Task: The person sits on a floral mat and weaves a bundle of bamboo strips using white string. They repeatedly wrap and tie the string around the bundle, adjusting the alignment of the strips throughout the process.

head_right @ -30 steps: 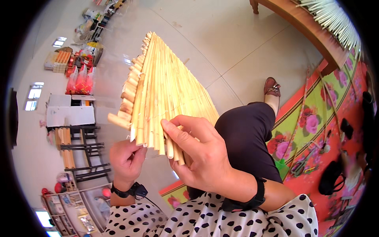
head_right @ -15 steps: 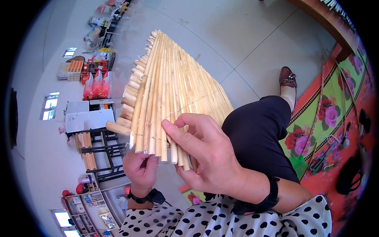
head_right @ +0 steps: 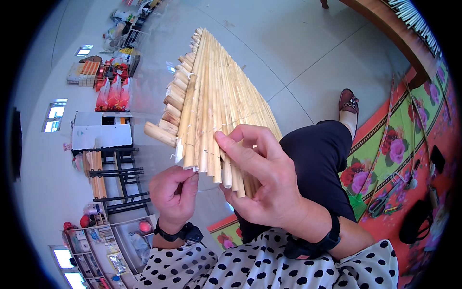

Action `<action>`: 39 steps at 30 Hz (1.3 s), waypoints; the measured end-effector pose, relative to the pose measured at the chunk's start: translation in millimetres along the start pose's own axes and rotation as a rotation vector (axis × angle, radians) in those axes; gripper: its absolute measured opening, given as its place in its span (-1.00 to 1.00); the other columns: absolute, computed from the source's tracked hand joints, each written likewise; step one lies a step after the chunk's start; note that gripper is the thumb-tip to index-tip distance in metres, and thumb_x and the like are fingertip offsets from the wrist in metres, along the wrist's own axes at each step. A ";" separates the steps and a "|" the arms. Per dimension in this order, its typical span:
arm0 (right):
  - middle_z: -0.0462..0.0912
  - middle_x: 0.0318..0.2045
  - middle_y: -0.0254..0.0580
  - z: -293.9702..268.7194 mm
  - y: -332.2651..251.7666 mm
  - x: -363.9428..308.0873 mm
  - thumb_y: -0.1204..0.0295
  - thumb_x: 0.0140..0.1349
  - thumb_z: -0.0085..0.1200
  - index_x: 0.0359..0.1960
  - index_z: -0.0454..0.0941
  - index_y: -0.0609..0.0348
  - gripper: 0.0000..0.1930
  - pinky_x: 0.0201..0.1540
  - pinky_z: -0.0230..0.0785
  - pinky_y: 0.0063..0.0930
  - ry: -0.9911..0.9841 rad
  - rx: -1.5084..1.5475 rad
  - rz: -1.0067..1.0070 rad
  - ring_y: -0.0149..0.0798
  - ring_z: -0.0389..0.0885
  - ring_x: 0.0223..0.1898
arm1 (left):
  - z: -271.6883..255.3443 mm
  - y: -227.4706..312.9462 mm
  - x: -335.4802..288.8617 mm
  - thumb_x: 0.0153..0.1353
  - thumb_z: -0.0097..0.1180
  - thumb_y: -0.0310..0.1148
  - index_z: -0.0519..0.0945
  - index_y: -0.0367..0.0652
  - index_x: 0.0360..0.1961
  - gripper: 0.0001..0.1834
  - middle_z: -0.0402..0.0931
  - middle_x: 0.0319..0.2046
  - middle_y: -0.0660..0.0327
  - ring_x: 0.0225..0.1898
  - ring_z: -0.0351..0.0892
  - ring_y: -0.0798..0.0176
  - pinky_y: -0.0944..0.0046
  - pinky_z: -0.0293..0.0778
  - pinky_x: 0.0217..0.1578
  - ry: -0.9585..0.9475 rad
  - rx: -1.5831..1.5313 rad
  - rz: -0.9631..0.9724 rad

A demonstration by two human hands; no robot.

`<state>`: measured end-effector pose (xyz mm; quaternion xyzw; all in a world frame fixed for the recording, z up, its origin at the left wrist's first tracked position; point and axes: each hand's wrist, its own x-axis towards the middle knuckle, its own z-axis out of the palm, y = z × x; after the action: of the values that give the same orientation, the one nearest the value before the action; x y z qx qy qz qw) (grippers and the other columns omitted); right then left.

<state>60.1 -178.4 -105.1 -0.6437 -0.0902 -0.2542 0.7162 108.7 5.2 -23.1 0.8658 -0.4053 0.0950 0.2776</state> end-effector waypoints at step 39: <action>0.43 0.01 -0.05 -3.1 8.6 -4.1 0.36 -0.03 0.29 0.25 0.42 0.35 -0.27 -0.05 0.29 -0.51 -0.014 -0.084 -0.020 -0.32 0.40 -0.15 | 1.0 8.1 21.9 0.20 0.14 -0.60 0.57 -0.29 -0.14 -0.81 0.59 -0.31 0.03 -0.36 0.64 0.04 0.24 0.54 -0.32 -0.123 -0.235 -0.150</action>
<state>60.0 -180.0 -115.0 -0.6739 -0.0908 -0.2604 0.6854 116.8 -13.8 -12.1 0.8594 -0.3642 -0.0271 0.3579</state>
